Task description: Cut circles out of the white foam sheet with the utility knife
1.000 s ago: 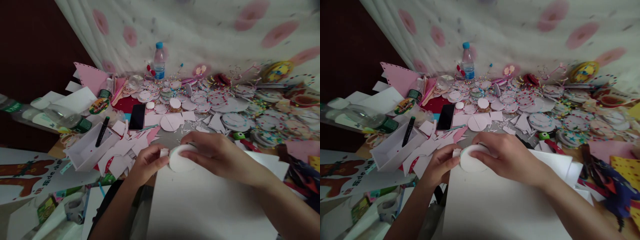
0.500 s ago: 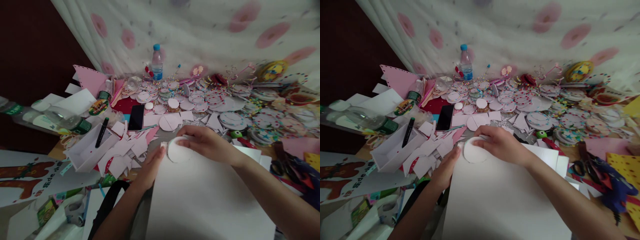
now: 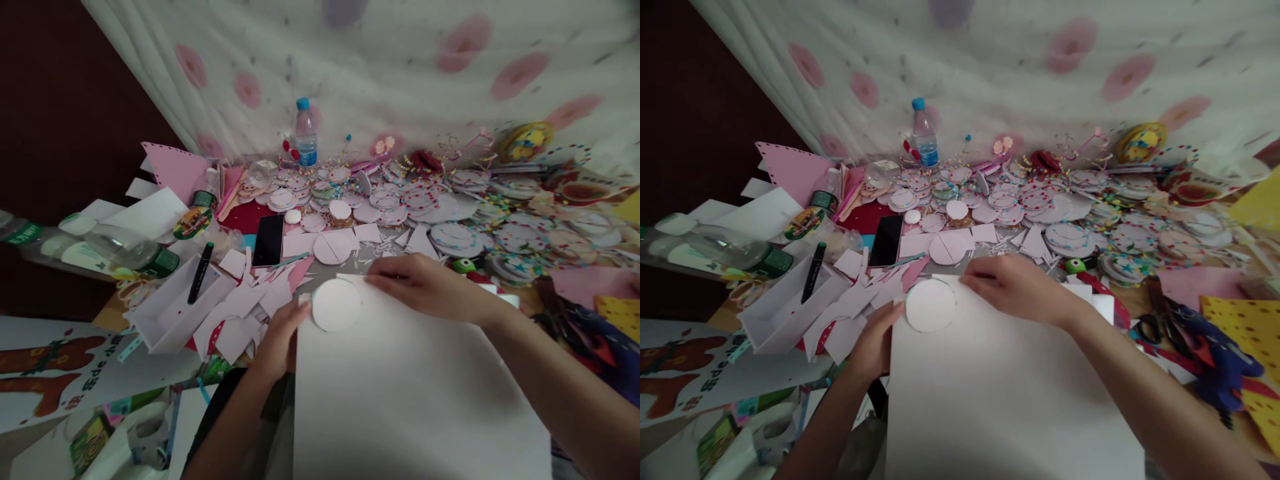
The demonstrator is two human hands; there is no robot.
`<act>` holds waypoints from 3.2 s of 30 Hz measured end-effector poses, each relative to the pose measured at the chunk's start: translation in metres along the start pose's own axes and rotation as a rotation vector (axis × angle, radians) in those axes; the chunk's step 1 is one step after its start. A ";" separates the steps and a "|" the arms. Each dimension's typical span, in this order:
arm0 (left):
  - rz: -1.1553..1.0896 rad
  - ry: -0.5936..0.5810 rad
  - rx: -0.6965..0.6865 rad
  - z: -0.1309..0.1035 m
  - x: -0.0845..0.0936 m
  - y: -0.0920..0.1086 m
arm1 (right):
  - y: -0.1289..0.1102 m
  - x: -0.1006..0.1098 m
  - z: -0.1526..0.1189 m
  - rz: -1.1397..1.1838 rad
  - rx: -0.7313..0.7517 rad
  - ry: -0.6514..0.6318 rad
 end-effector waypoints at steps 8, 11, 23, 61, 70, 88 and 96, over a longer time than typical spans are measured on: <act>0.372 -0.313 0.051 0.000 -0.033 0.054 | -0.032 -0.002 -0.018 -0.127 0.120 0.097; 0.332 -0.359 0.085 -0.002 -0.040 0.052 | -0.040 0.002 -0.028 -0.165 0.146 0.126; 0.178 -0.385 0.221 0.006 -0.044 0.035 | -0.042 0.006 -0.040 -0.279 0.187 0.211; 0.386 -0.387 0.112 0.001 -0.038 0.047 | -0.024 0.004 -0.029 -0.192 0.093 0.193; 0.254 -0.328 0.167 0.000 -0.042 0.041 | -0.038 0.008 -0.043 -0.322 0.181 0.304; 0.540 -0.332 -0.035 -0.009 -0.048 0.059 | -0.017 0.005 -0.033 -0.235 0.055 0.253; 0.556 -0.329 -0.008 -0.014 -0.042 0.061 | -0.031 0.007 -0.037 -0.162 0.130 0.225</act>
Point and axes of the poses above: each hand's wrist, its own z-axis towards the middle knuckle, its own x-axis out of the back of the hand, y = z × x, the point moved 8 cm from there along z, towards the middle knuckle
